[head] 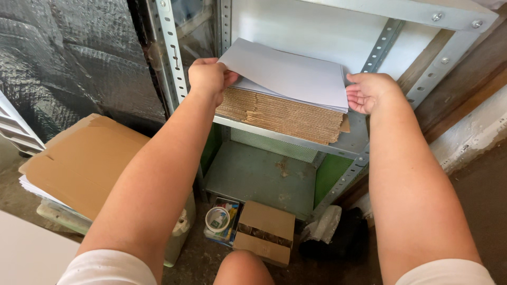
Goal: The person repeatedly picks up sheets of white paper from a metal shelf and places them onto a stack on a small stool. They also handle brown cardboard sheets, placing them on top of the white paper stack.
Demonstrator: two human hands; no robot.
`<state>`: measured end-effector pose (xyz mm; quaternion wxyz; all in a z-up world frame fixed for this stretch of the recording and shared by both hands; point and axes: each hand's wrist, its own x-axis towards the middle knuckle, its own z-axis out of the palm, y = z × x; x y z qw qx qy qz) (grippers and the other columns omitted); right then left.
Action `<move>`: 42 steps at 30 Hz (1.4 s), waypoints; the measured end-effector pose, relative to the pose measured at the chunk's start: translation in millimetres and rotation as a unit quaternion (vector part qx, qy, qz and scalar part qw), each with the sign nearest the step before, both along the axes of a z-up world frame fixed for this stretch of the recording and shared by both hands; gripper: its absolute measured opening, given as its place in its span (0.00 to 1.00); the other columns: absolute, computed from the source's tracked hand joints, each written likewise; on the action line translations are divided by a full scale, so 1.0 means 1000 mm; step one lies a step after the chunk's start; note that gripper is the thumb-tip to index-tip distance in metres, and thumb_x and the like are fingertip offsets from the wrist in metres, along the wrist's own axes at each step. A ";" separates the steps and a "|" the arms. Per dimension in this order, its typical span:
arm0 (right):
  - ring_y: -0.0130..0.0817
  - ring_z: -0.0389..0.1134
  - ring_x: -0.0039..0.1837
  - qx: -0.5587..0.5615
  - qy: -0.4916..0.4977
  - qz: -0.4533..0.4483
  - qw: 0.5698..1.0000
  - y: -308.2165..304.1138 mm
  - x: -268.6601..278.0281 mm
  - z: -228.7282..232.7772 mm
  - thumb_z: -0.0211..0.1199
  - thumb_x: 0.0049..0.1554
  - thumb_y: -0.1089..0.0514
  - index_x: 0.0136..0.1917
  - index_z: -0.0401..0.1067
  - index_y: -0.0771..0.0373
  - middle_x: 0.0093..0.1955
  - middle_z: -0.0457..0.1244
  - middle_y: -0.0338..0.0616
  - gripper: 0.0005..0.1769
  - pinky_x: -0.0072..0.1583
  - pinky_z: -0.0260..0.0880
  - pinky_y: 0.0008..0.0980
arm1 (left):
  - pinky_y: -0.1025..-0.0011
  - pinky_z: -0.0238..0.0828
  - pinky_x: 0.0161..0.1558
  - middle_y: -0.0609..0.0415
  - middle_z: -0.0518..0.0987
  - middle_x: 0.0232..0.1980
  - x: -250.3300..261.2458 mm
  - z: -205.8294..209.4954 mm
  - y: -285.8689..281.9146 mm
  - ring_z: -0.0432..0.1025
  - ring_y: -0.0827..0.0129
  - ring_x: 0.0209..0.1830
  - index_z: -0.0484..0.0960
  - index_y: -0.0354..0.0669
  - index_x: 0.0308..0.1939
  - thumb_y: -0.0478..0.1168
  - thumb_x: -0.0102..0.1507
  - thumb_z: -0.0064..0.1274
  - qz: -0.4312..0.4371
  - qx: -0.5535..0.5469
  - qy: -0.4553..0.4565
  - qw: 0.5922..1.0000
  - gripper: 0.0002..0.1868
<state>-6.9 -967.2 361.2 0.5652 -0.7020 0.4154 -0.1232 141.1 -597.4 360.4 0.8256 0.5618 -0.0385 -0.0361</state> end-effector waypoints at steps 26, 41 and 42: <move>0.32 0.74 0.60 0.078 -0.139 0.122 0.980 -0.004 0.017 -0.037 0.73 0.54 0.62 0.83 0.43 0.51 0.62 0.68 0.37 0.54 0.61 0.77 0.46 | 0.59 0.85 0.54 0.54 0.67 0.38 -0.068 -0.029 0.120 0.79 0.67 0.35 0.66 0.40 0.75 0.31 0.59 0.47 -0.098 -0.096 0.124 0.983 0.37; 0.28 0.74 0.51 0.095 -0.181 0.142 0.969 0.073 -0.033 -0.017 0.71 0.51 0.65 0.72 0.60 0.48 0.52 0.66 0.36 0.39 0.51 0.80 0.29 | 0.55 0.86 0.44 0.38 0.70 0.54 -0.072 -0.056 0.140 0.79 0.48 0.45 0.59 0.47 0.76 0.21 0.59 0.52 -0.065 -0.123 0.099 0.985 0.43; 0.29 0.74 0.49 0.107 -0.195 0.130 0.966 0.077 -0.037 -0.016 0.71 0.52 0.64 0.64 0.65 0.49 0.48 0.66 0.33 0.30 0.50 0.80 0.30 | 0.59 0.87 0.39 0.41 0.71 0.50 -0.077 -0.053 0.146 0.79 0.52 0.40 0.59 0.45 0.76 0.21 0.58 0.52 -0.071 -0.120 0.097 0.985 0.43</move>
